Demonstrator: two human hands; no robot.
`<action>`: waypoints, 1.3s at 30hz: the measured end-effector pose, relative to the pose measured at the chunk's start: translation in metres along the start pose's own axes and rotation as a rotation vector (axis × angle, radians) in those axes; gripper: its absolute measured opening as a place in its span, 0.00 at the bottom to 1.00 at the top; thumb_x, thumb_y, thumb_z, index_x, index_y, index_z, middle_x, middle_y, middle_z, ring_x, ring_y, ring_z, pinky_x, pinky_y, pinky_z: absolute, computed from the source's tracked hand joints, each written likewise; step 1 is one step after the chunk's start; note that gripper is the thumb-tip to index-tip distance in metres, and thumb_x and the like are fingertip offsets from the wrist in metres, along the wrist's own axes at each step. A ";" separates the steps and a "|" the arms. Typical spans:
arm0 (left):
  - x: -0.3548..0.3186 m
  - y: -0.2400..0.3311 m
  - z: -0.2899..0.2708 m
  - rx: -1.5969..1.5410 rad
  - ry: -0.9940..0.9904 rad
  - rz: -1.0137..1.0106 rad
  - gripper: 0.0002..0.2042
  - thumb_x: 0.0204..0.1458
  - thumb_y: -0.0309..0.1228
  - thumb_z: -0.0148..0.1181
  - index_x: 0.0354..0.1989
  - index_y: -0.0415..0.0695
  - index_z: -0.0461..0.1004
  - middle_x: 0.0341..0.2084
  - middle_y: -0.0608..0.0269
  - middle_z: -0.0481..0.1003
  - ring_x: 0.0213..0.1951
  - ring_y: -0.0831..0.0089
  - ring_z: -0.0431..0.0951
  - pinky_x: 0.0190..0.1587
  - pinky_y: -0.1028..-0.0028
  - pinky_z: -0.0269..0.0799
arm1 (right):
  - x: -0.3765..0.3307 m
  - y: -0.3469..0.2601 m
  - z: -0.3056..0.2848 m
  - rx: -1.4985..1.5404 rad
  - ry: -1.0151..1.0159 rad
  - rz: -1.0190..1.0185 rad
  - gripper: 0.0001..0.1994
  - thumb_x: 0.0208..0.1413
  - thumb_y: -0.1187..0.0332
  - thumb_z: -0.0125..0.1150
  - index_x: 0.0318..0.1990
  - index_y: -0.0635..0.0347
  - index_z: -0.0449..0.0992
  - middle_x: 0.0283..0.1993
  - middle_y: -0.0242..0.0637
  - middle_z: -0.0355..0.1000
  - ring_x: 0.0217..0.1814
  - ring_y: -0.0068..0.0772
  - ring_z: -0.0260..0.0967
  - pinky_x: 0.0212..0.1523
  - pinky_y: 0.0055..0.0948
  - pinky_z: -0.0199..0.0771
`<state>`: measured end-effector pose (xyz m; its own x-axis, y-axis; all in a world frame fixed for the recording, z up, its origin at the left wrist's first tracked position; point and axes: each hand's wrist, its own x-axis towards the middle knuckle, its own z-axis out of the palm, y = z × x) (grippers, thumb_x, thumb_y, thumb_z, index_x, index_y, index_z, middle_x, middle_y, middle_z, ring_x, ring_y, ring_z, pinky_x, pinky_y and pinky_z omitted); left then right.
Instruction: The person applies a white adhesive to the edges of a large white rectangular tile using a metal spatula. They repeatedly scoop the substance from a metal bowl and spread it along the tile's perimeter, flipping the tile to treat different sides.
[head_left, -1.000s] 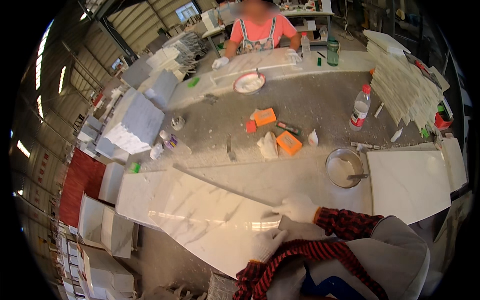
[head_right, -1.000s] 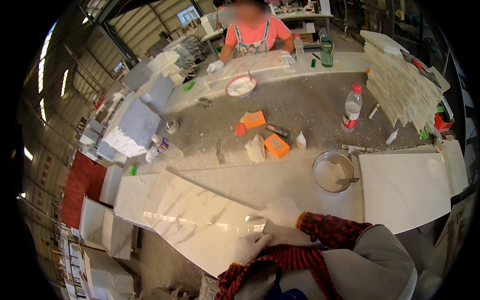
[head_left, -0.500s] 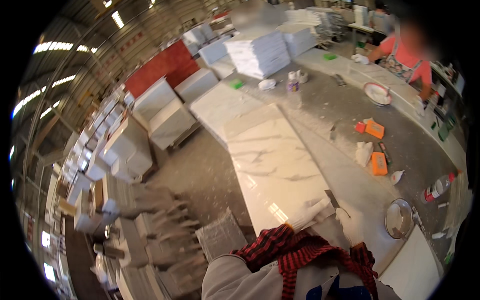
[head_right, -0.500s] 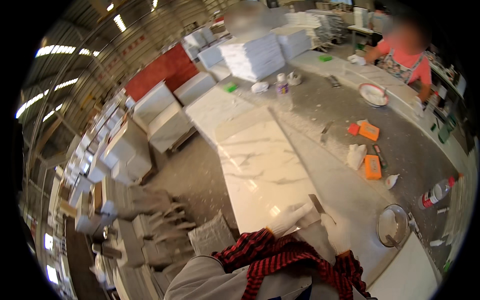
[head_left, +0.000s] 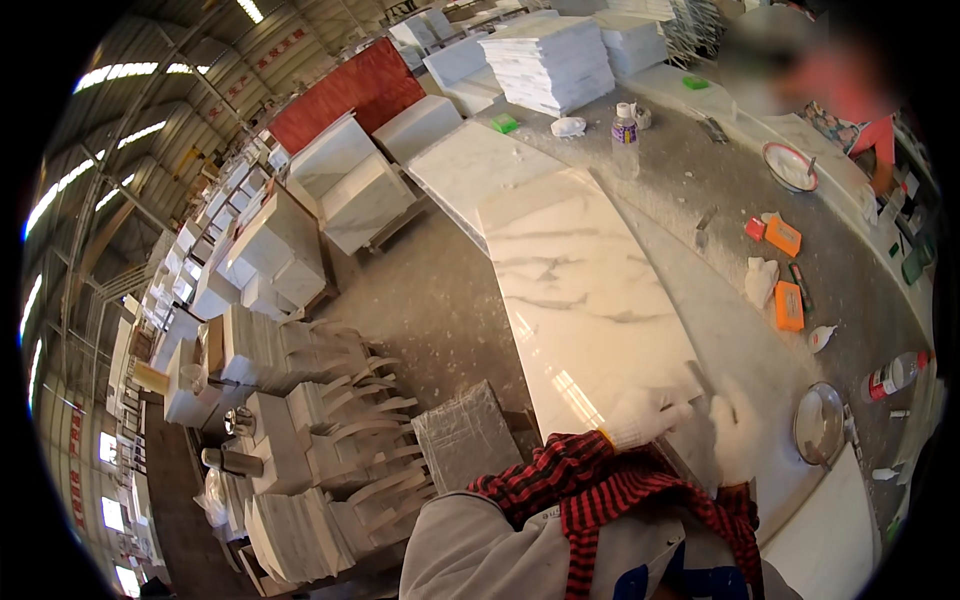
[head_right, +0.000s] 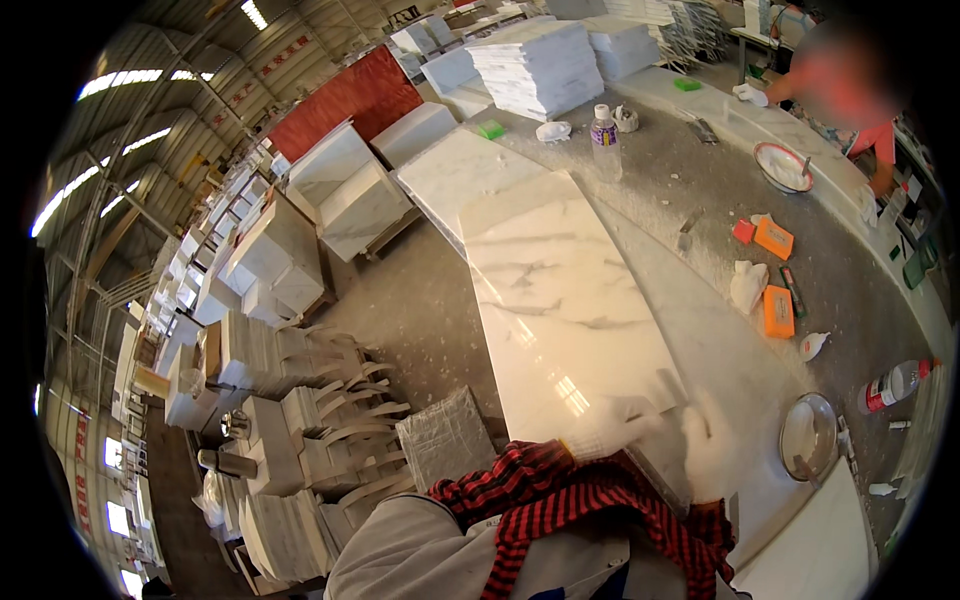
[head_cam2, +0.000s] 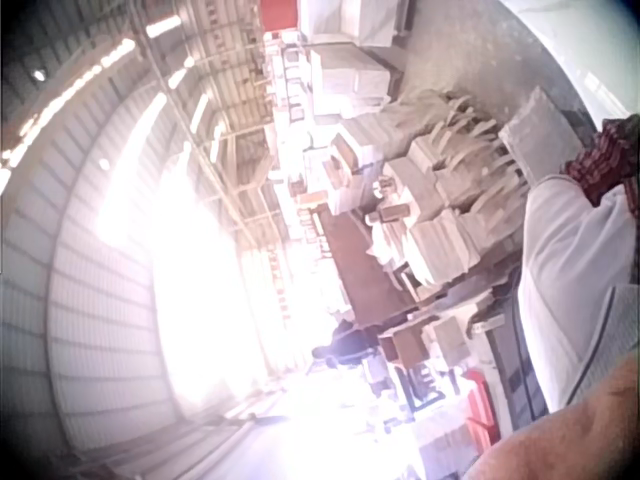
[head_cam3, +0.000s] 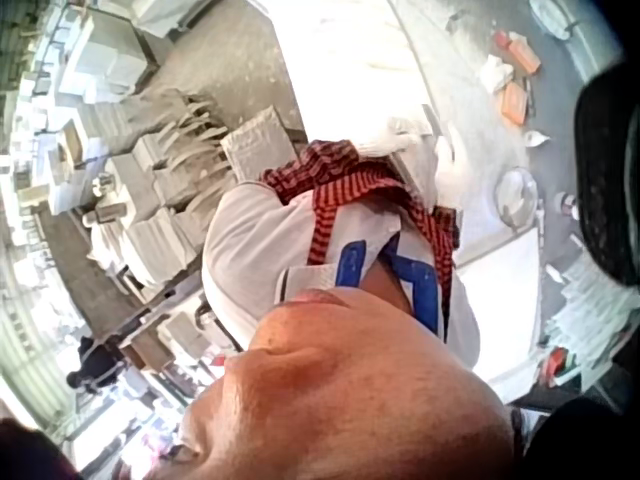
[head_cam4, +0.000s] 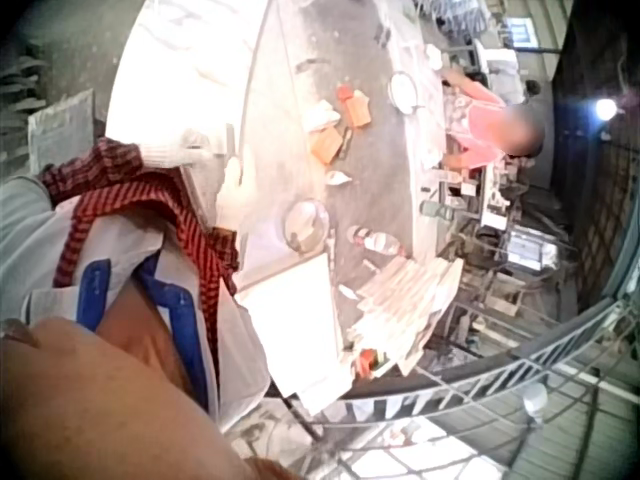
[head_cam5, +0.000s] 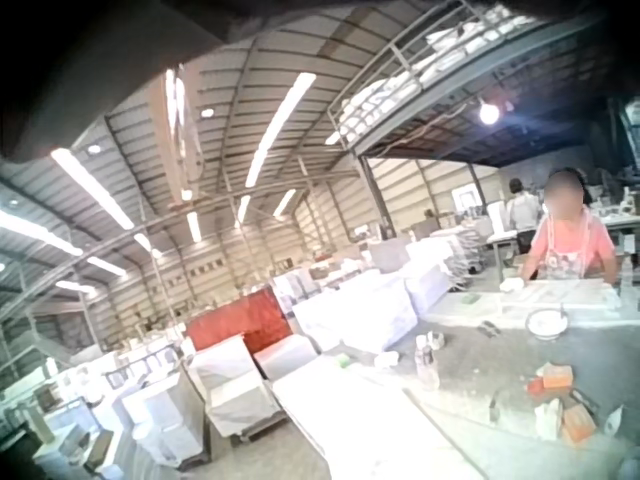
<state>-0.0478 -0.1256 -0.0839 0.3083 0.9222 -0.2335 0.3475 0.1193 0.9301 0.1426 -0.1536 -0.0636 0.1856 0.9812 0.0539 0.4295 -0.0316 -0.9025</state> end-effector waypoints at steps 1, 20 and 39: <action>-0.002 0.000 0.000 0.111 -0.041 0.028 0.16 0.59 0.42 0.58 0.33 0.40 0.79 0.24 0.64 0.78 0.29 0.78 0.78 0.36 0.74 0.75 | 0.000 0.001 -0.008 0.049 0.082 0.026 0.19 0.60 0.73 0.56 0.58 0.68 0.75 0.48 0.42 0.77 0.47 0.28 0.71 0.49 0.27 0.70; -0.037 -0.019 -0.036 0.327 -0.541 0.054 0.17 0.58 0.44 0.54 0.35 0.41 0.79 0.23 0.60 0.78 0.28 0.69 0.79 0.35 0.69 0.75 | -0.005 0.087 -0.127 -0.594 0.457 0.080 0.14 0.60 0.70 0.54 0.51 0.60 0.80 0.52 0.43 0.79 0.54 0.42 0.76 0.55 0.34 0.73; -0.107 -0.124 -0.201 -0.076 -0.441 -0.835 0.19 0.59 0.41 0.56 0.51 0.38 0.75 0.40 0.57 0.77 0.38 0.70 0.78 0.43 0.73 0.76 | 0.016 0.091 -0.128 -0.604 0.363 0.019 0.12 0.61 0.71 0.55 0.49 0.62 0.80 0.50 0.42 0.80 0.53 0.39 0.77 0.56 0.31 0.72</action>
<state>-0.3020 -0.1647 -0.1172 0.2981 0.3073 -0.9037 0.5530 0.7160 0.4260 0.2980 -0.1655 -0.0903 0.4355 0.8573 0.2744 0.8193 -0.2512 -0.5155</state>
